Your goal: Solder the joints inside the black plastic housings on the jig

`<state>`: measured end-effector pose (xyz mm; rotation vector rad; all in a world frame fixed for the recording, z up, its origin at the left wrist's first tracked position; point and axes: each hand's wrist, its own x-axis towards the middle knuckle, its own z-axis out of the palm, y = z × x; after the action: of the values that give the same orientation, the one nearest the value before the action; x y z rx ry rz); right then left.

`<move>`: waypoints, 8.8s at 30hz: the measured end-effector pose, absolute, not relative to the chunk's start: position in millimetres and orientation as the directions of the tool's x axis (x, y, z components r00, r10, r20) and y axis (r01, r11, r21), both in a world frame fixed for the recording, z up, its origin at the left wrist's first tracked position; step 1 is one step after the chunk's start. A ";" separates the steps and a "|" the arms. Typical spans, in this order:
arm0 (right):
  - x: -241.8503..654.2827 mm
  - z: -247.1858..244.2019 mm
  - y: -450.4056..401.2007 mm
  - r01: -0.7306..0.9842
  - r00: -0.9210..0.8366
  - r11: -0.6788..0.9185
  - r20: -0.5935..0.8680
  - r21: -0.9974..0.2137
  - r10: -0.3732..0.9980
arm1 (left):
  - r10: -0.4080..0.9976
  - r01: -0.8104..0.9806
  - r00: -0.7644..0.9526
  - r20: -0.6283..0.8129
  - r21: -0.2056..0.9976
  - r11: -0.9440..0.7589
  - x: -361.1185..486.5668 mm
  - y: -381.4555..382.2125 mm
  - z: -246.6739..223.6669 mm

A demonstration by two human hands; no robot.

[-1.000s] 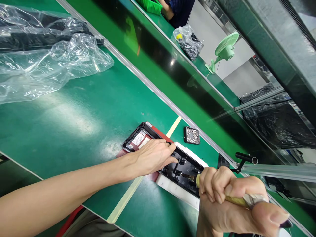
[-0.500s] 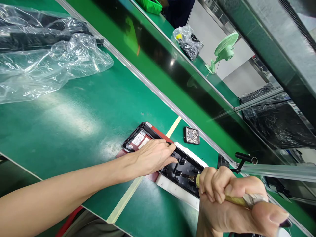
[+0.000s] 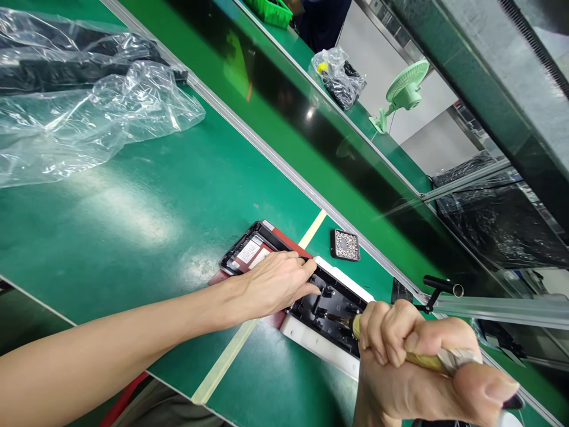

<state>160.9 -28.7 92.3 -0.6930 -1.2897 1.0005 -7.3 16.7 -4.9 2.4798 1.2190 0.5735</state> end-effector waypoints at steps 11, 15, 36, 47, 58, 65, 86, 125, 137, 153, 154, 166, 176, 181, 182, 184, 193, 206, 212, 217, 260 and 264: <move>160.4 93.2 -28.9 -0.213 -0.013 0.415 0.428 -0.884 0.904 | 0.803 0.678 0.554 0.218 0.442 -0.588 -6.5 16.1 -8.7; 160.5 92.5 -28.7 -0.220 -0.006 0.421 0.432 -0.880 0.902 | 0.803 0.678 0.553 0.220 0.441 -0.588 -6.3 16.6 -10.4; 159.9 93.0 -26.8 -0.229 0.002 0.426 0.437 -0.875 0.899 | 0.800 0.669 0.551 0.238 0.448 -0.594 -7.1 16.4 -9.4; 160.5 94.5 -26.7 -0.219 0.005 0.414 0.423 -0.884 0.906 | 0.813 0.671 0.538 0.221 0.470 -0.573 -7.0 16.8 -4.9; 158.3 97.4 -25.9 -0.243 0.010 0.416 0.427 -0.876 0.904 | 0.817 0.701 0.553 0.162 0.439 -0.562 -7.6 16.8 6.9; 158.6 98.7 -25.3 -0.240 0.013 0.423 0.433 -0.874 0.901 | 0.806 0.688 0.558 0.198 0.433 -0.582 -8.4 16.2 2.1; 160.2 98.7 -28.4 -0.221 0.012 0.400 0.408 -0.889 0.913 | 0.812 0.689 0.543 0.213 0.440 -0.576 -8.8 16.6 -8.0; 156.6 98.1 -25.9 -0.187 0.041 0.423 0.423 -0.887 0.905 | 0.813 0.699 0.566 0.136 0.444 -0.560 -7.2 17.1 12.7; 157.2 96.3 -26.7 -0.205 0.018 0.423 0.429 -0.882 0.903 | 0.820 0.708 0.552 0.153 0.434 -0.557 -6.1 16.9 10.0; 171.2 101.3 -24.1 -0.271 -0.154 0.351 0.401 -0.896 0.903 | 0.800 0.668 0.561 0.214 0.453 -0.590 -7.4 18.0 -3.1; 173.1 101.6 -23.7 -0.271 -0.184 0.349 0.404 -0.897 0.896 | 0.799 0.668 0.563 0.210 0.453 -0.590 -7.5 18.0 -3.4; 179.8 103.6 -20.8 -0.241 -0.238 0.346 0.401 -0.907 0.885 | 0.817 0.703 0.557 0.152 0.437 -0.561 -6.9 17.5 9.0; 197.5 118.3 -24.6 -0.133 -0.049 0.496 0.505 -0.858 0.862 | 0.807 0.683 0.573 0.145 0.459 -0.568 -7.3 18.2 9.1; 191.4 121.7 -15.3 -0.078 0.065 0.577 0.573 -0.813 0.817 | 0.810 0.672 0.567 0.150 0.484 -0.561 -6.9 18.9 10.2; 188.8 120.6 -12.7 -0.082 0.086 0.574 0.568 -0.815 0.819 | 0.811 0.673 0.566 0.148 0.486 -0.558 -6.9 18.9 11.0; 184.4 117.2 -8.1 -0.086 0.113 0.563 0.554 -0.822 0.825 | 0.812 0.675 0.567 0.139 0.486 -0.555 -7.0 18.7 12.0; 173.6 105.9 3.3 -0.074 0.131 0.619 0.608 -0.782 0.783 | 0.810 0.676 0.568 0.148 0.478 -0.561 -7.3 17.7 6.7; 167.9 100.2 6.4 -0.106 0.120 0.555 0.544 -0.825 0.831 | 0.821 0.697 0.562 0.100 0.478 -0.535 -5.6 17.5 11.9; 161.7 96.5 6.3 -0.113 0.187 0.548 0.523 -0.829 0.831 | 0.818 0.700 0.566 0.103 0.465 -0.542 -6.8 17.4 9.2; 162.3 95.3 4.6 -0.114 0.206 0.521 0.492 -0.846 0.846 | 0.814 0.713 0.576 0.078 0.439 -0.547 -6.9 17.9 6.6; 156.7 102.3 6.4 -0.214 0.235 0.455 0.407 -0.864 0.883 | 0.819 0.734 0.574 -0.004 0.446 -0.512 -8.0 17.1 15.7; 157.3 102.3 6.9 -0.231 0.237 0.439 0.388 -0.868 0.891 | 0.823 0.734 0.568 0.003 0.451 -0.508 -8.3 17.0 13.6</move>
<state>157.3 6.9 102.3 -0.7764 -1.0503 0.8848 -8.3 17.0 13.6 2.4016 1.2600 0.3042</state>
